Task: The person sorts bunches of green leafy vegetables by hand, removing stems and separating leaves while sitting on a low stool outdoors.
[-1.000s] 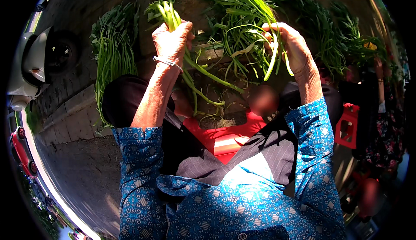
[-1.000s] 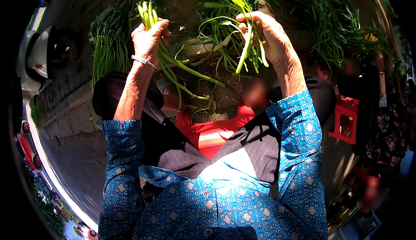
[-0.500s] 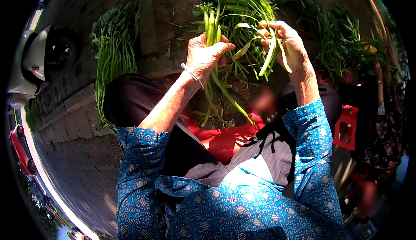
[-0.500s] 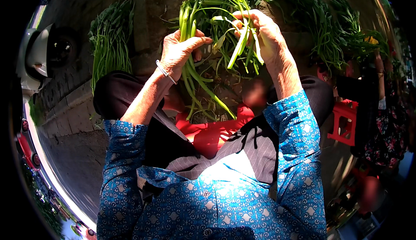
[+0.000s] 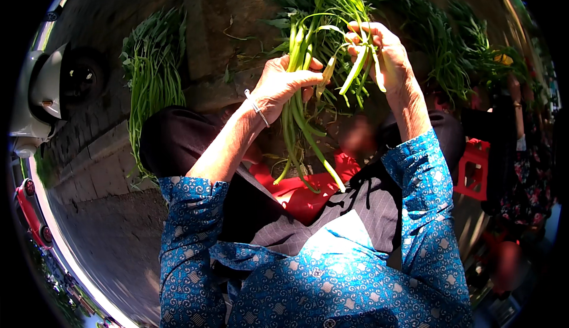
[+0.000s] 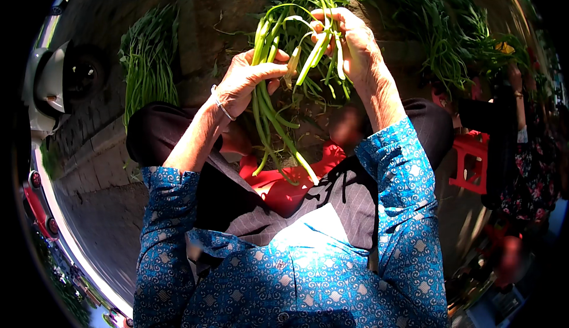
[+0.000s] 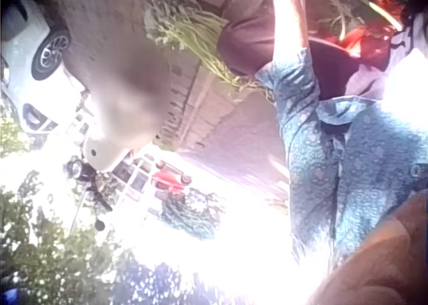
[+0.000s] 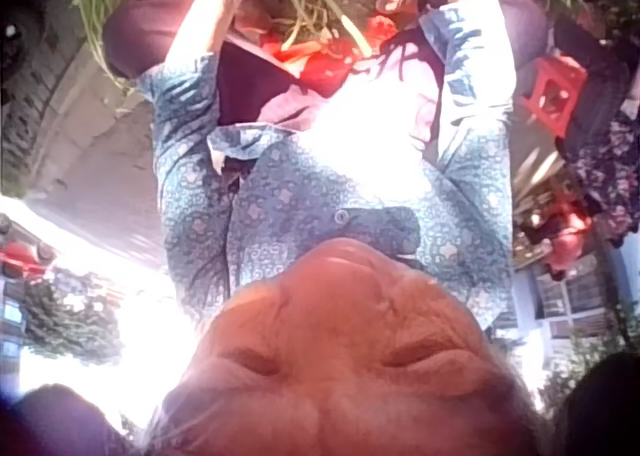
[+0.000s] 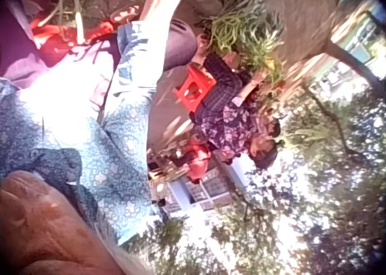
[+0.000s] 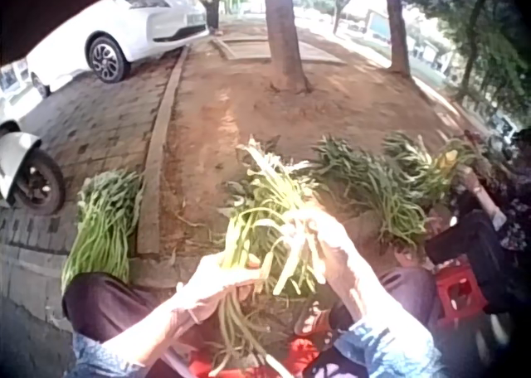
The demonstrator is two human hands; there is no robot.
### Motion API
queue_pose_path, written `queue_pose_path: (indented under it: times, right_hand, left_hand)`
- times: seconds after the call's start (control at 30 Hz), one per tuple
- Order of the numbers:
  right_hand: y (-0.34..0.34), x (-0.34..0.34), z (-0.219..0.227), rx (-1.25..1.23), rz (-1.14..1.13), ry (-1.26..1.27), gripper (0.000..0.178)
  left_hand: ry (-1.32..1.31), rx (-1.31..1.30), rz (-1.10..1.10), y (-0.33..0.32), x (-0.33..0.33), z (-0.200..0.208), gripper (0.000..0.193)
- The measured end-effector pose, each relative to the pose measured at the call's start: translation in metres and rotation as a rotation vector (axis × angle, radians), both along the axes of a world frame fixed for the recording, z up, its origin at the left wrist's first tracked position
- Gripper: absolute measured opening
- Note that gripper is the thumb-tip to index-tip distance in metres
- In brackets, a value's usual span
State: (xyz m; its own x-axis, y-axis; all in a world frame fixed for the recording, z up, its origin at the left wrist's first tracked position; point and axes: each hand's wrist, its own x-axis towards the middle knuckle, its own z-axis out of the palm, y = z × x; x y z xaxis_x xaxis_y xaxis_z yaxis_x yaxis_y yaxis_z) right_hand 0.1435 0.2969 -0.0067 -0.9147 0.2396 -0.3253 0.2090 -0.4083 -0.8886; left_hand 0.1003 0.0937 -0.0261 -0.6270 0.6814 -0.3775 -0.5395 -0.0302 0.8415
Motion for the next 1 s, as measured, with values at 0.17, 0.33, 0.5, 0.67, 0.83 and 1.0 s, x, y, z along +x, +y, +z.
queue_pose_path:
  times: [0.17, 0.33, 0.5, 0.67, 0.83, 1.0]
  right_hand:
    - [0.001, 0.003, 0.0, 0.066, -0.024, 0.073, 0.03]
    - [0.01, 0.002, -0.001, 0.027, -0.009, 0.076, 0.029]
    - [0.015, -0.003, 0.005, -0.011, -0.04, 0.07, 0.027]
    - [0.019, -0.001, 0.01, 0.045, -0.09, 0.04, 0.027]
    - [0.015, -0.003, 0.016, 0.074, -0.093, 0.038, 0.029]
    - [0.027, -0.002, 0.01, 0.05, -0.033, 0.087, 0.03]
  left_hand:
    - [0.015, -0.041, -0.051, 0.0, 0.0, 0.004, 0.023]
    - [0.027, -0.044, -0.101, -0.004, -0.002, 0.003, 0.025]
    - [0.03, -0.035, -0.112, -0.005, -0.003, 0.003, 0.028]
    - [0.052, -0.004, -0.13, -0.005, -0.003, 0.003, 0.026]
    - [0.077, 0.058, -0.072, -0.013, -0.017, 0.003, 0.027]
    - [0.049, 0.109, 0.021, -0.019, -0.026, 0.01, 0.024]
